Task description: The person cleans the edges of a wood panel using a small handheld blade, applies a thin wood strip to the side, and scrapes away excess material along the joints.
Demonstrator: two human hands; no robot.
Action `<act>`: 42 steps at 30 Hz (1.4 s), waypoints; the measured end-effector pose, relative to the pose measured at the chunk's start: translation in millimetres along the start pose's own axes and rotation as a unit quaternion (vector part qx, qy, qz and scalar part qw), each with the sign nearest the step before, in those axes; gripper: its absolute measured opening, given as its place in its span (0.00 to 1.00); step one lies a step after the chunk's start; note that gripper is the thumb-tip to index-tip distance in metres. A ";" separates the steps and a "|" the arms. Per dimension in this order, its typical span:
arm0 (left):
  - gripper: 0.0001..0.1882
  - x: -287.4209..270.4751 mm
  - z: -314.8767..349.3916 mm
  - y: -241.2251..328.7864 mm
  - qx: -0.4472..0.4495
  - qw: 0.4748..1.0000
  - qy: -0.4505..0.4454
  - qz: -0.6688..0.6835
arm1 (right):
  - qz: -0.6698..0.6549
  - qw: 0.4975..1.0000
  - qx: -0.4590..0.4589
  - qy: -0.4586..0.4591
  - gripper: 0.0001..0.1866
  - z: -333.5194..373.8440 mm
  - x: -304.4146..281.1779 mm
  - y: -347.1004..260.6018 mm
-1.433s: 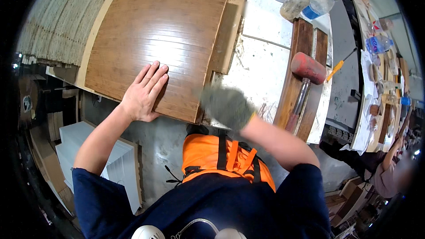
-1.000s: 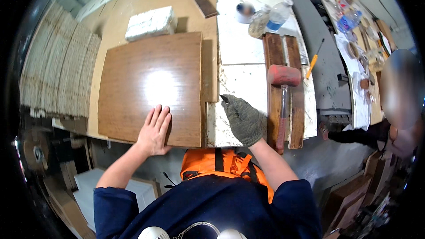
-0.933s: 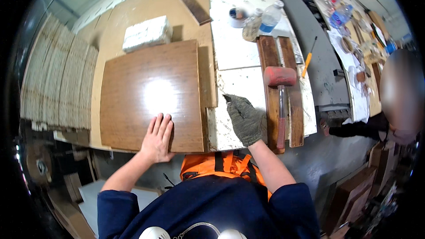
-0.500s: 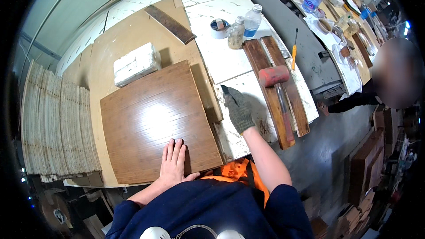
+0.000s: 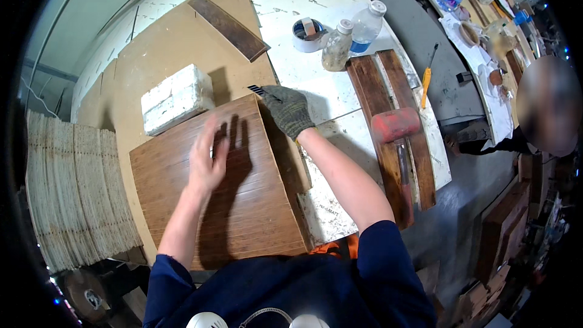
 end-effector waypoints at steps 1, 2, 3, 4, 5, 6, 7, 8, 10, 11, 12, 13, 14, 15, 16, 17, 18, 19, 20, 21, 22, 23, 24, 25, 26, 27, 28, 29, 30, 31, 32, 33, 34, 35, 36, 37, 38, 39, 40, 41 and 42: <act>0.22 7.1 -23.9 -8.5 0.027 0.999 0.026 -0.020 | 0.014 1.000 -0.026 0.004 0.15 -3.3 2.9 1.8; 0.21 12.6 -39.1 -16.8 0.037 0.997 0.050 -0.053 | 0.027 0.998 -0.056 0.003 0.15 -5.4 7.0 -4.7; 0.18 16.3 -51.9 -22.6 0.022 0.995 0.051 -0.080 | 0.011 0.999 -0.037 -0.006 0.14 -5.5 10.2 -9.2; 0.15 24.4 -61.7 -25.3 0.011 0.994 0.051 -0.101 | 0.003 0.999 -0.038 -0.009 0.14 -7.8 11.0 -5.4; 0.12 33.0 -63.5 -29.6 -0.008 0.992 0.025 -0.119 | -0.005 0.999 -0.040 -0.012 0.14 -10.2 12.5 -1.3; 0.09 40.4 -63.5 -35.3 -0.027 0.990 0.000 -0.139 | -0.015 0.999 -0.043 -0.016 0.14 -11.4 14.0 2.1; 0.07 50.8 -65.2 -39.6 -0.043 0.987 -0.028 -0.155 | -0.025 0.999 -0.043 -0.018 0.13 -10.0 8.4 1.1; 0.06 56.0 -66.6 -39.9 -0.038 0.986 -0.019 -0.160 | -0.004 0.999 -0.049 -0.017 0.13 -9.8 4.7 0.9; 0.08 58.1 -66.4 -39.3 -0.033 0.984 0.003 -0.175 | 0.036 0.997 -0.067 -0.021 0.12 -9.0 3.6 1.4; 0.08 59.0 -64.9 -42.6 -0.024 0.986 0.025 -0.165 | 0.024 0.994 -0.109 -0.007 0.12 -8.5 5.9 4.3; 0.08 60.9 -63.3 -43.4 -0.037 0.987 0.018 -0.158 | 0.070 0.992 -0.105 -0.024 0.13 -7.0 7.4 7.5; 0.08 58.8 -63.9 -43.6 -0.050 0.987 0.013 -0.153 | 0.116 0.987 -0.105 -0.042 0.13 -8.4 8.2 5.5; 0.08 57.2 -64.5 -44.3 -0.064 0.987 0.009 -0.148 | 0.162 0.979 -0.104 -0.061 0.14 -9.5 9.1 3.7; 0.08 56.8 -64.8 -44.8 -0.069 0.987 0.007 -0.146 | 0.193 0.971 -0.120 -0.071 0.16 -9.6 6.6 1.9; 0.08 56.7 -64.3 -44.4 -0.074 0.987 0.006 -0.143 | 0.180 0.974 -0.123 -0.067 0.16 -9.6 5.9 2.8; 0.09 56.5 -63.7 -43.9 -0.080 0.987 0.005 -0.139 | 0.167 0.976 -0.125 -0.063 0.16 -9.6 5.7 3.9; 0.09 56.0 -63.8 -42.7 -0.083 0.987 0.004 -0.136 | 0.155 0.978 -0.127 -0.060 0.16 -9.7 6.1 5.0; 0.09 54.3 -65.4 -41.1 -0.086 0.987 0.003 -0.134 | 0.159 0.976 -0.139 -0.050 0.16 -10.8 7.1 5.0; 0.09 53.4 -66.2 -40.2 -0.088 0.987 0.002 -0.132 | 0.164 0.974 -0.151 -0.040 0.16 -11.9 8.2 5.1; 0.09 53.4 -66.3 -39.8 -0.086 0.988 0.000 -0.132 | 0.169 0.972 -0.163 -0.030 0.16 -12.2 9.0 4.9; 0.09 53.9 -66.4 -40.3 -0.083 0.988 -0.002 -0.131 | 0.167 0.971 -0.168 -0.027 0.16 -12.1 8.5 3.8; 0.09 53.9 -66.4 -40.9 -0.080 0.988 -0.005 -0.130 | 0.165 0.971 -0.173 -0.024 0.16 -11.5 7.0 2.6; 0.09 52.6 -66.8 -41.1 -0.078 0.988 -0.003 -0.135 | 0.163 0.970 -0.177 -0.020 0.16 -11.4 6.1 0.5; 0.09 52.0 -67.0 -40.4 -0.077 0.987 -0.002 -0.139 | 0.155 0.973 -0.171 -0.024 0.16 -11.1 5.3 -1.2; 0.09 52.3 -66.9 -40.0 -0.075 0.987 -0.002 -0.142 | 0.148 0.975 -0.165 -0.027 0.15 -11.0 4.4 -3.0; 0.09 53.4 -66.3 -40.8 -0.079 0.988 -0.008 -0.135 | 0.140 0.977 -0.159 -0.029 0.15 -10.8 3.7 -3.4; 0.10 53.8 -65.8 -42.4 -0.082 0.988 -0.015 -0.131 | 0.169 0.970 -0.171 -0.024 0.15 -11.2 5.3 -1.7; 0.12 54.8 -65.7 -43.3 -0.085 0.988 -0.021 -0.125 | 0.198 0.963 -0.183 -0.019 0.15 -11.9 7.1 1.4; 0.10 56.0 -66.4 -42.7 -0.078 0.988 -0.016 -0.130 | 0.227 0.954 -0.194 -0.013 0.14 -11.9 7.6 3.4; 0.09 56.5 -67.8 -40.8 -0.071 0.989 -0.010 -0.133 | 0.248 0.949 -0.193 -0.020 0.17 -5.5 5.0 2.2; 0.08 55.1 -67.6 -40.1 -0.066 0.988 -0.003 -0.139 | 0.266 0.944 -0.194 -0.030 0.20 9.0 2.3 -0.7; 0.08 53.4 -66.4 -39.8 -0.071 0.987 -0.003 -0.141 | 0.284 0.938 -0.195 -0.039 0.23 26.7 -1.7 -2.8; 0.08 52.3 -65.5 -39.8 -0.073 0.987 -0.001 -0.142 | 0.262 0.936 -0.230 -0.050 0.29 52.4 -7.1 3.9; 0.08 51.8 -65.1 -40.1 -0.076 0.987 -0.001 -0.141 | 0.269 0.928 -0.245 -0.080 0.25 82.3 -12.3 13.0; 0.08 52.6 -64.4 -41.9 -0.081 0.987 -0.003 -0.141 | 0.225 0.922 -0.314 -0.020 0.27 110.6 -24.0 12.0; 0.08 55.8 -65.8 -42.0 -0.083 0.987 -0.007 -0.137 | 0.231 0.925 -0.297 -0.048 0.29 134.8 -32.8 18.4; 0.08 55.0 -64.4 -41.2 -0.089 0.986 -0.011 -0.140 | 0.215 0.928 -0.271 -0.140 0.26 139.3 -40.7 12.4; 0.08 55.0 -62.3 -41.5 -0.094 0.985 -0.012 -0.143 | 0.205 0.937 -0.256 -0.121 0.25 132.9 -40.9 9.3; 0.08 58.0 -64.2 -41.1 -0.091 0.986 -0.016 -0.141 | 0.199 0.947 -0.235 -0.094 0.23 122.4 -39.1 8.9; 0.08 55.4 -67.6 -38.8 -0.089 0.985 -0.017 -0.145 | 0.207 0.950 -0.230 -0.050 0.22 108.7 -28.3 23.1; 0.08 54.6 -66.6 -40.3 -0.086 0.986 -0.012 -0.145 | 0.207 0.948 -0.240 -0.013 0.22 80.2 -22.5 5.6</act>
Point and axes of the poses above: each hand's wrist, its own z-axis away from the middle knuckle, its own x-axis out of the palm, y = z × x, the point moved 2 cm from there along -z, towards the middle knuckle, and after that the axes turned 8 degrees about x, right-handed, at the moved point
